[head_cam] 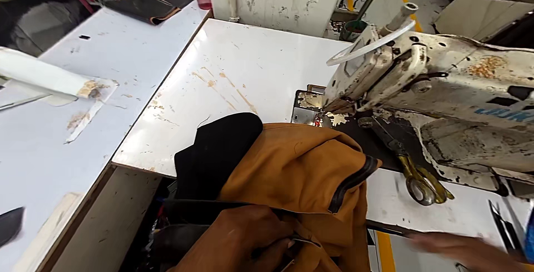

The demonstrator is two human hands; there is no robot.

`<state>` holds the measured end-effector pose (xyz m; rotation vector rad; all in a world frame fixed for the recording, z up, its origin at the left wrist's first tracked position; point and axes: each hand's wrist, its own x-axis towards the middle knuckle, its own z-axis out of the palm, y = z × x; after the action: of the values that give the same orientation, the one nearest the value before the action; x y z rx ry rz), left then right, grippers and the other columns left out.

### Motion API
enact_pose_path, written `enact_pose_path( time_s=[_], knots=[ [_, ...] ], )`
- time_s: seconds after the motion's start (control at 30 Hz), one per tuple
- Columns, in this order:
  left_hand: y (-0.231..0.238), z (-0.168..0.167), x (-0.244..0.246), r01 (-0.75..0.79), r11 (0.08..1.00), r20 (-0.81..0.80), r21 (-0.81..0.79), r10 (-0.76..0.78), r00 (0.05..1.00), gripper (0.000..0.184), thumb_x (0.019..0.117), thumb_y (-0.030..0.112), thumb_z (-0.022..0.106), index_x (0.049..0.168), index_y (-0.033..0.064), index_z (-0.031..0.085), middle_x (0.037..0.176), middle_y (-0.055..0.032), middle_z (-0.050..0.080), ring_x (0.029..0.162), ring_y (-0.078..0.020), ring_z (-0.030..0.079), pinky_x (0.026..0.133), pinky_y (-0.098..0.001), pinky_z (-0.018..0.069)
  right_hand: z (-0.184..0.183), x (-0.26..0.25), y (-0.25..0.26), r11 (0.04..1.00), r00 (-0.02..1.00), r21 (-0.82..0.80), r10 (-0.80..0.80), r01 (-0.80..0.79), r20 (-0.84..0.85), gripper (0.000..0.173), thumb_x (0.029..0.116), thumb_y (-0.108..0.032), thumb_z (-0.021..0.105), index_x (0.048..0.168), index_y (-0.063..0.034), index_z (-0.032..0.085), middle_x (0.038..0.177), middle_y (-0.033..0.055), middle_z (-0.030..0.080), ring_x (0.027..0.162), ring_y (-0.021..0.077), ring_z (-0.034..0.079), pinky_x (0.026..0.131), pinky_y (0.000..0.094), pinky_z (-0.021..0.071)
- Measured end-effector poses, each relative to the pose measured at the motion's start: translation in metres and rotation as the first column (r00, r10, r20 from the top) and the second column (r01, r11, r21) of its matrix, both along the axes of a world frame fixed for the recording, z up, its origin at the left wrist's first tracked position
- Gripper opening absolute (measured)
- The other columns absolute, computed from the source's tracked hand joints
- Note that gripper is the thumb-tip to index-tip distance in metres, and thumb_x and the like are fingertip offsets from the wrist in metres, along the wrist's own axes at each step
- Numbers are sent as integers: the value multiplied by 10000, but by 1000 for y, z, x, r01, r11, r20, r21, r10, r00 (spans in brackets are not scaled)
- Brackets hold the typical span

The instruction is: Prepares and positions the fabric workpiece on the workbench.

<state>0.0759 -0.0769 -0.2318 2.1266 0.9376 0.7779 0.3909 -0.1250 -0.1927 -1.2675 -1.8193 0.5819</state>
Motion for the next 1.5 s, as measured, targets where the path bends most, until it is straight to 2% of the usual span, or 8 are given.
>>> enact_pose_path(
  time_s=[0.1, 0.3, 0.63, 0.8, 1.0, 1.1, 1.23, 1.5],
  knots=[
    [-9, 6, -1, 43, 998, -18, -39, -44, 999, 166, 1011, 161, 651, 1055, 51, 768, 968, -92, 743, 941, -155, 701, 847, -271, 569, -16, -67, 7, 945, 951, -195, 289, -264, 112, 346, 1020, -270, 653, 1269, -31, 672, 1252, 157, 701, 1198, 262, 659, 1036, 441, 525],
    [-29, -1, -8, 11, 989, -14, -146, -13, 1000, 207, 1044, 164, 589, 1047, 30, 747, 982, -115, 720, 932, -200, 684, 829, -320, 558, -28, -89, 12, 903, 932, -319, 340, -287, 125, 216, 1017, -221, 653, 1091, -37, 739, 991, 129, 743, 955, 234, 708, 880, 375, 565],
    [-28, -16, -37, -126, 980, -261, -156, 82, 962, 329, 1024, 393, 616, 1100, 86, 708, 997, -76, 726, 946, -207, 706, 824, -416, 588, -45, -83, 22, 986, 902, -112, 160, -125, 402, 172, 1033, -171, 599, 1044, -65, 734, 984, 104, 725, 931, 199, 703, 786, 300, 582],
    [-41, -11, -98, -268, 940, -432, -211, 156, 888, 275, 947, 290, 726, 1108, 67, 726, 1027, -121, 744, 927, -289, 730, 802, -556, 595, -50, -83, 25, 995, 885, -73, 98, -72, 454, 158, 1021, -132, 598, 1100, -100, 732, 1027, 91, 724, 931, 181, 707, 752, 282, 583],
    [-49, -14, -123, -496, 866, -204, -71, 474, 857, 189, 946, 292, 741, 1078, 158, 760, 1039, -13, 736, 951, -85, 696, 826, -297, 595, -47, -92, 27, 998, 871, -59, 29, 0, 491, 312, 990, -108, 617, 1286, -97, 714, 1097, 172, 645, 781, 200, 653, 587, 287, 539],
    [-48, -36, -117, -644, 764, -130, 33, 642, 755, 218, 865, 408, 798, 978, 224, 769, 1142, 23, 671, 908, -50, 665, 711, -224, 591, -42, -92, 29, 990, 836, -137, 93, -22, 541, 281, 994, -97, 604, 1245, -90, 732, 1301, 190, 653, 912, 244, 721, 673, 330, 596],
    [-48, -45, -122, -653, 747, -73, -124, 649, 757, 266, 860, 474, 781, 928, 218, 757, 1347, -22, 637, 964, -121, 693, 749, -275, 608, -41, -89, 28, 987, 802, -155, 126, -42, 583, 223, 1014, -95, 562, 1126, -119, 754, 1202, 70, 745, 1005, 217, 740, 757, 342, 601],
    [-49, -42, -120, -600, 727, 155, -333, 670, 726, 224, 834, 251, 838, 1017, 140, 774, 988, -38, 761, 886, -159, 730, 797, -288, 620, -39, -89, 29, 974, 839, -220, 168, -58, 518, 253, 1048, -201, 573, 1227, -135, 739, 1165, 62, 746, 1011, 186, 729, 801, 318, 597]
  ],
)
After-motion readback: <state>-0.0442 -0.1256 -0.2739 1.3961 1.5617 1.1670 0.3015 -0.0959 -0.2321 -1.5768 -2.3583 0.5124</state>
